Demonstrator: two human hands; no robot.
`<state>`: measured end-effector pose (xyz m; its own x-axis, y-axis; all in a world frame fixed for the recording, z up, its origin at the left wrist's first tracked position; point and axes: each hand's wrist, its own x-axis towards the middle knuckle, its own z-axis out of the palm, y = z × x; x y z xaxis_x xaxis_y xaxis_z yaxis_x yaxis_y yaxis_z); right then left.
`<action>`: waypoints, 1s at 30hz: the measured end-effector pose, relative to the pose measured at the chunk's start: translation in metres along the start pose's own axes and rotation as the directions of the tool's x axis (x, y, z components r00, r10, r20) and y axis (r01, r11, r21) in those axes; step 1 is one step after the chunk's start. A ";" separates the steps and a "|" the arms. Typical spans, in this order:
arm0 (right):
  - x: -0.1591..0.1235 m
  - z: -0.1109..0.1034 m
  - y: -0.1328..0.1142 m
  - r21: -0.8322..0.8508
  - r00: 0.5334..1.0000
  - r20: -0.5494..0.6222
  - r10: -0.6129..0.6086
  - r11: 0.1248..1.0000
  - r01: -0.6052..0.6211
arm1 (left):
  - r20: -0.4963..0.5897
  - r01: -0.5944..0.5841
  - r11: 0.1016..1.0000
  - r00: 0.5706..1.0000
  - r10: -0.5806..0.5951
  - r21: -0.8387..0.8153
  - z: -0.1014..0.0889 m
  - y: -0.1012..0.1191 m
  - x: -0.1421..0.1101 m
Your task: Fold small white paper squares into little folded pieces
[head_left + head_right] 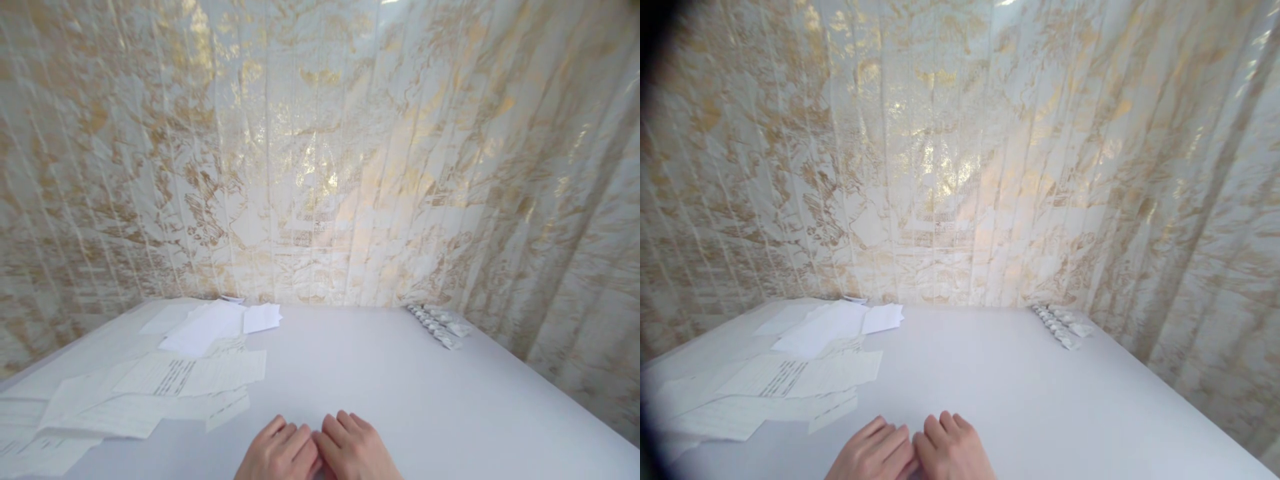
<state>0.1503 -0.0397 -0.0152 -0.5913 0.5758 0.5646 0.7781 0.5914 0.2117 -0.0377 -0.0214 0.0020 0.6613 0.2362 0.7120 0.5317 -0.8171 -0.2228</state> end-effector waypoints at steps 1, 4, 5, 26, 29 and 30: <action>0.002 0.002 0.000 -0.015 1.000 0.026 -0.002 1.000 0.003 | 0.009 0.008 1.000 1.000 -0.008 -0.015 -0.002 0.000 0.000; 0.005 -0.003 0.002 0.085 0.990 0.116 0.075 0.993 -0.085 | 0.115 0.112 0.990 0.988 -0.101 -0.085 -0.008 -0.002 0.001; 0.005 -0.007 0.004 0.149 0.982 0.148 0.113 0.980 -0.135 | 0.159 0.139 0.984 0.980 -0.121 -0.108 -0.010 -0.003 0.001; 0.008 -0.036 0.012 0.429 0.977 -0.065 0.201 0.890 -0.154 | 0.243 0.551 0.684 0.831 -0.500 -0.478 -0.015 -0.008 -0.006; 0.009 -0.046 0.013 0.535 0.939 -0.021 0.342 0.798 -0.279 | 0.425 0.682 0.401 0.711 -0.560 -0.611 -0.003 -0.006 -0.018; 0.008 -0.046 0.011 0.544 0.933 -0.008 0.361 0.784 -0.298 | 0.481 0.677 0.316 0.711 -0.513 -0.665 0.003 -0.003 -0.022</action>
<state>0.1642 -0.0542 0.0281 -0.2691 0.7456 0.6096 0.6712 0.5991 -0.4365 -0.0527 -0.0227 -0.0152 0.4522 0.8397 0.3007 0.2637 -0.4479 0.8543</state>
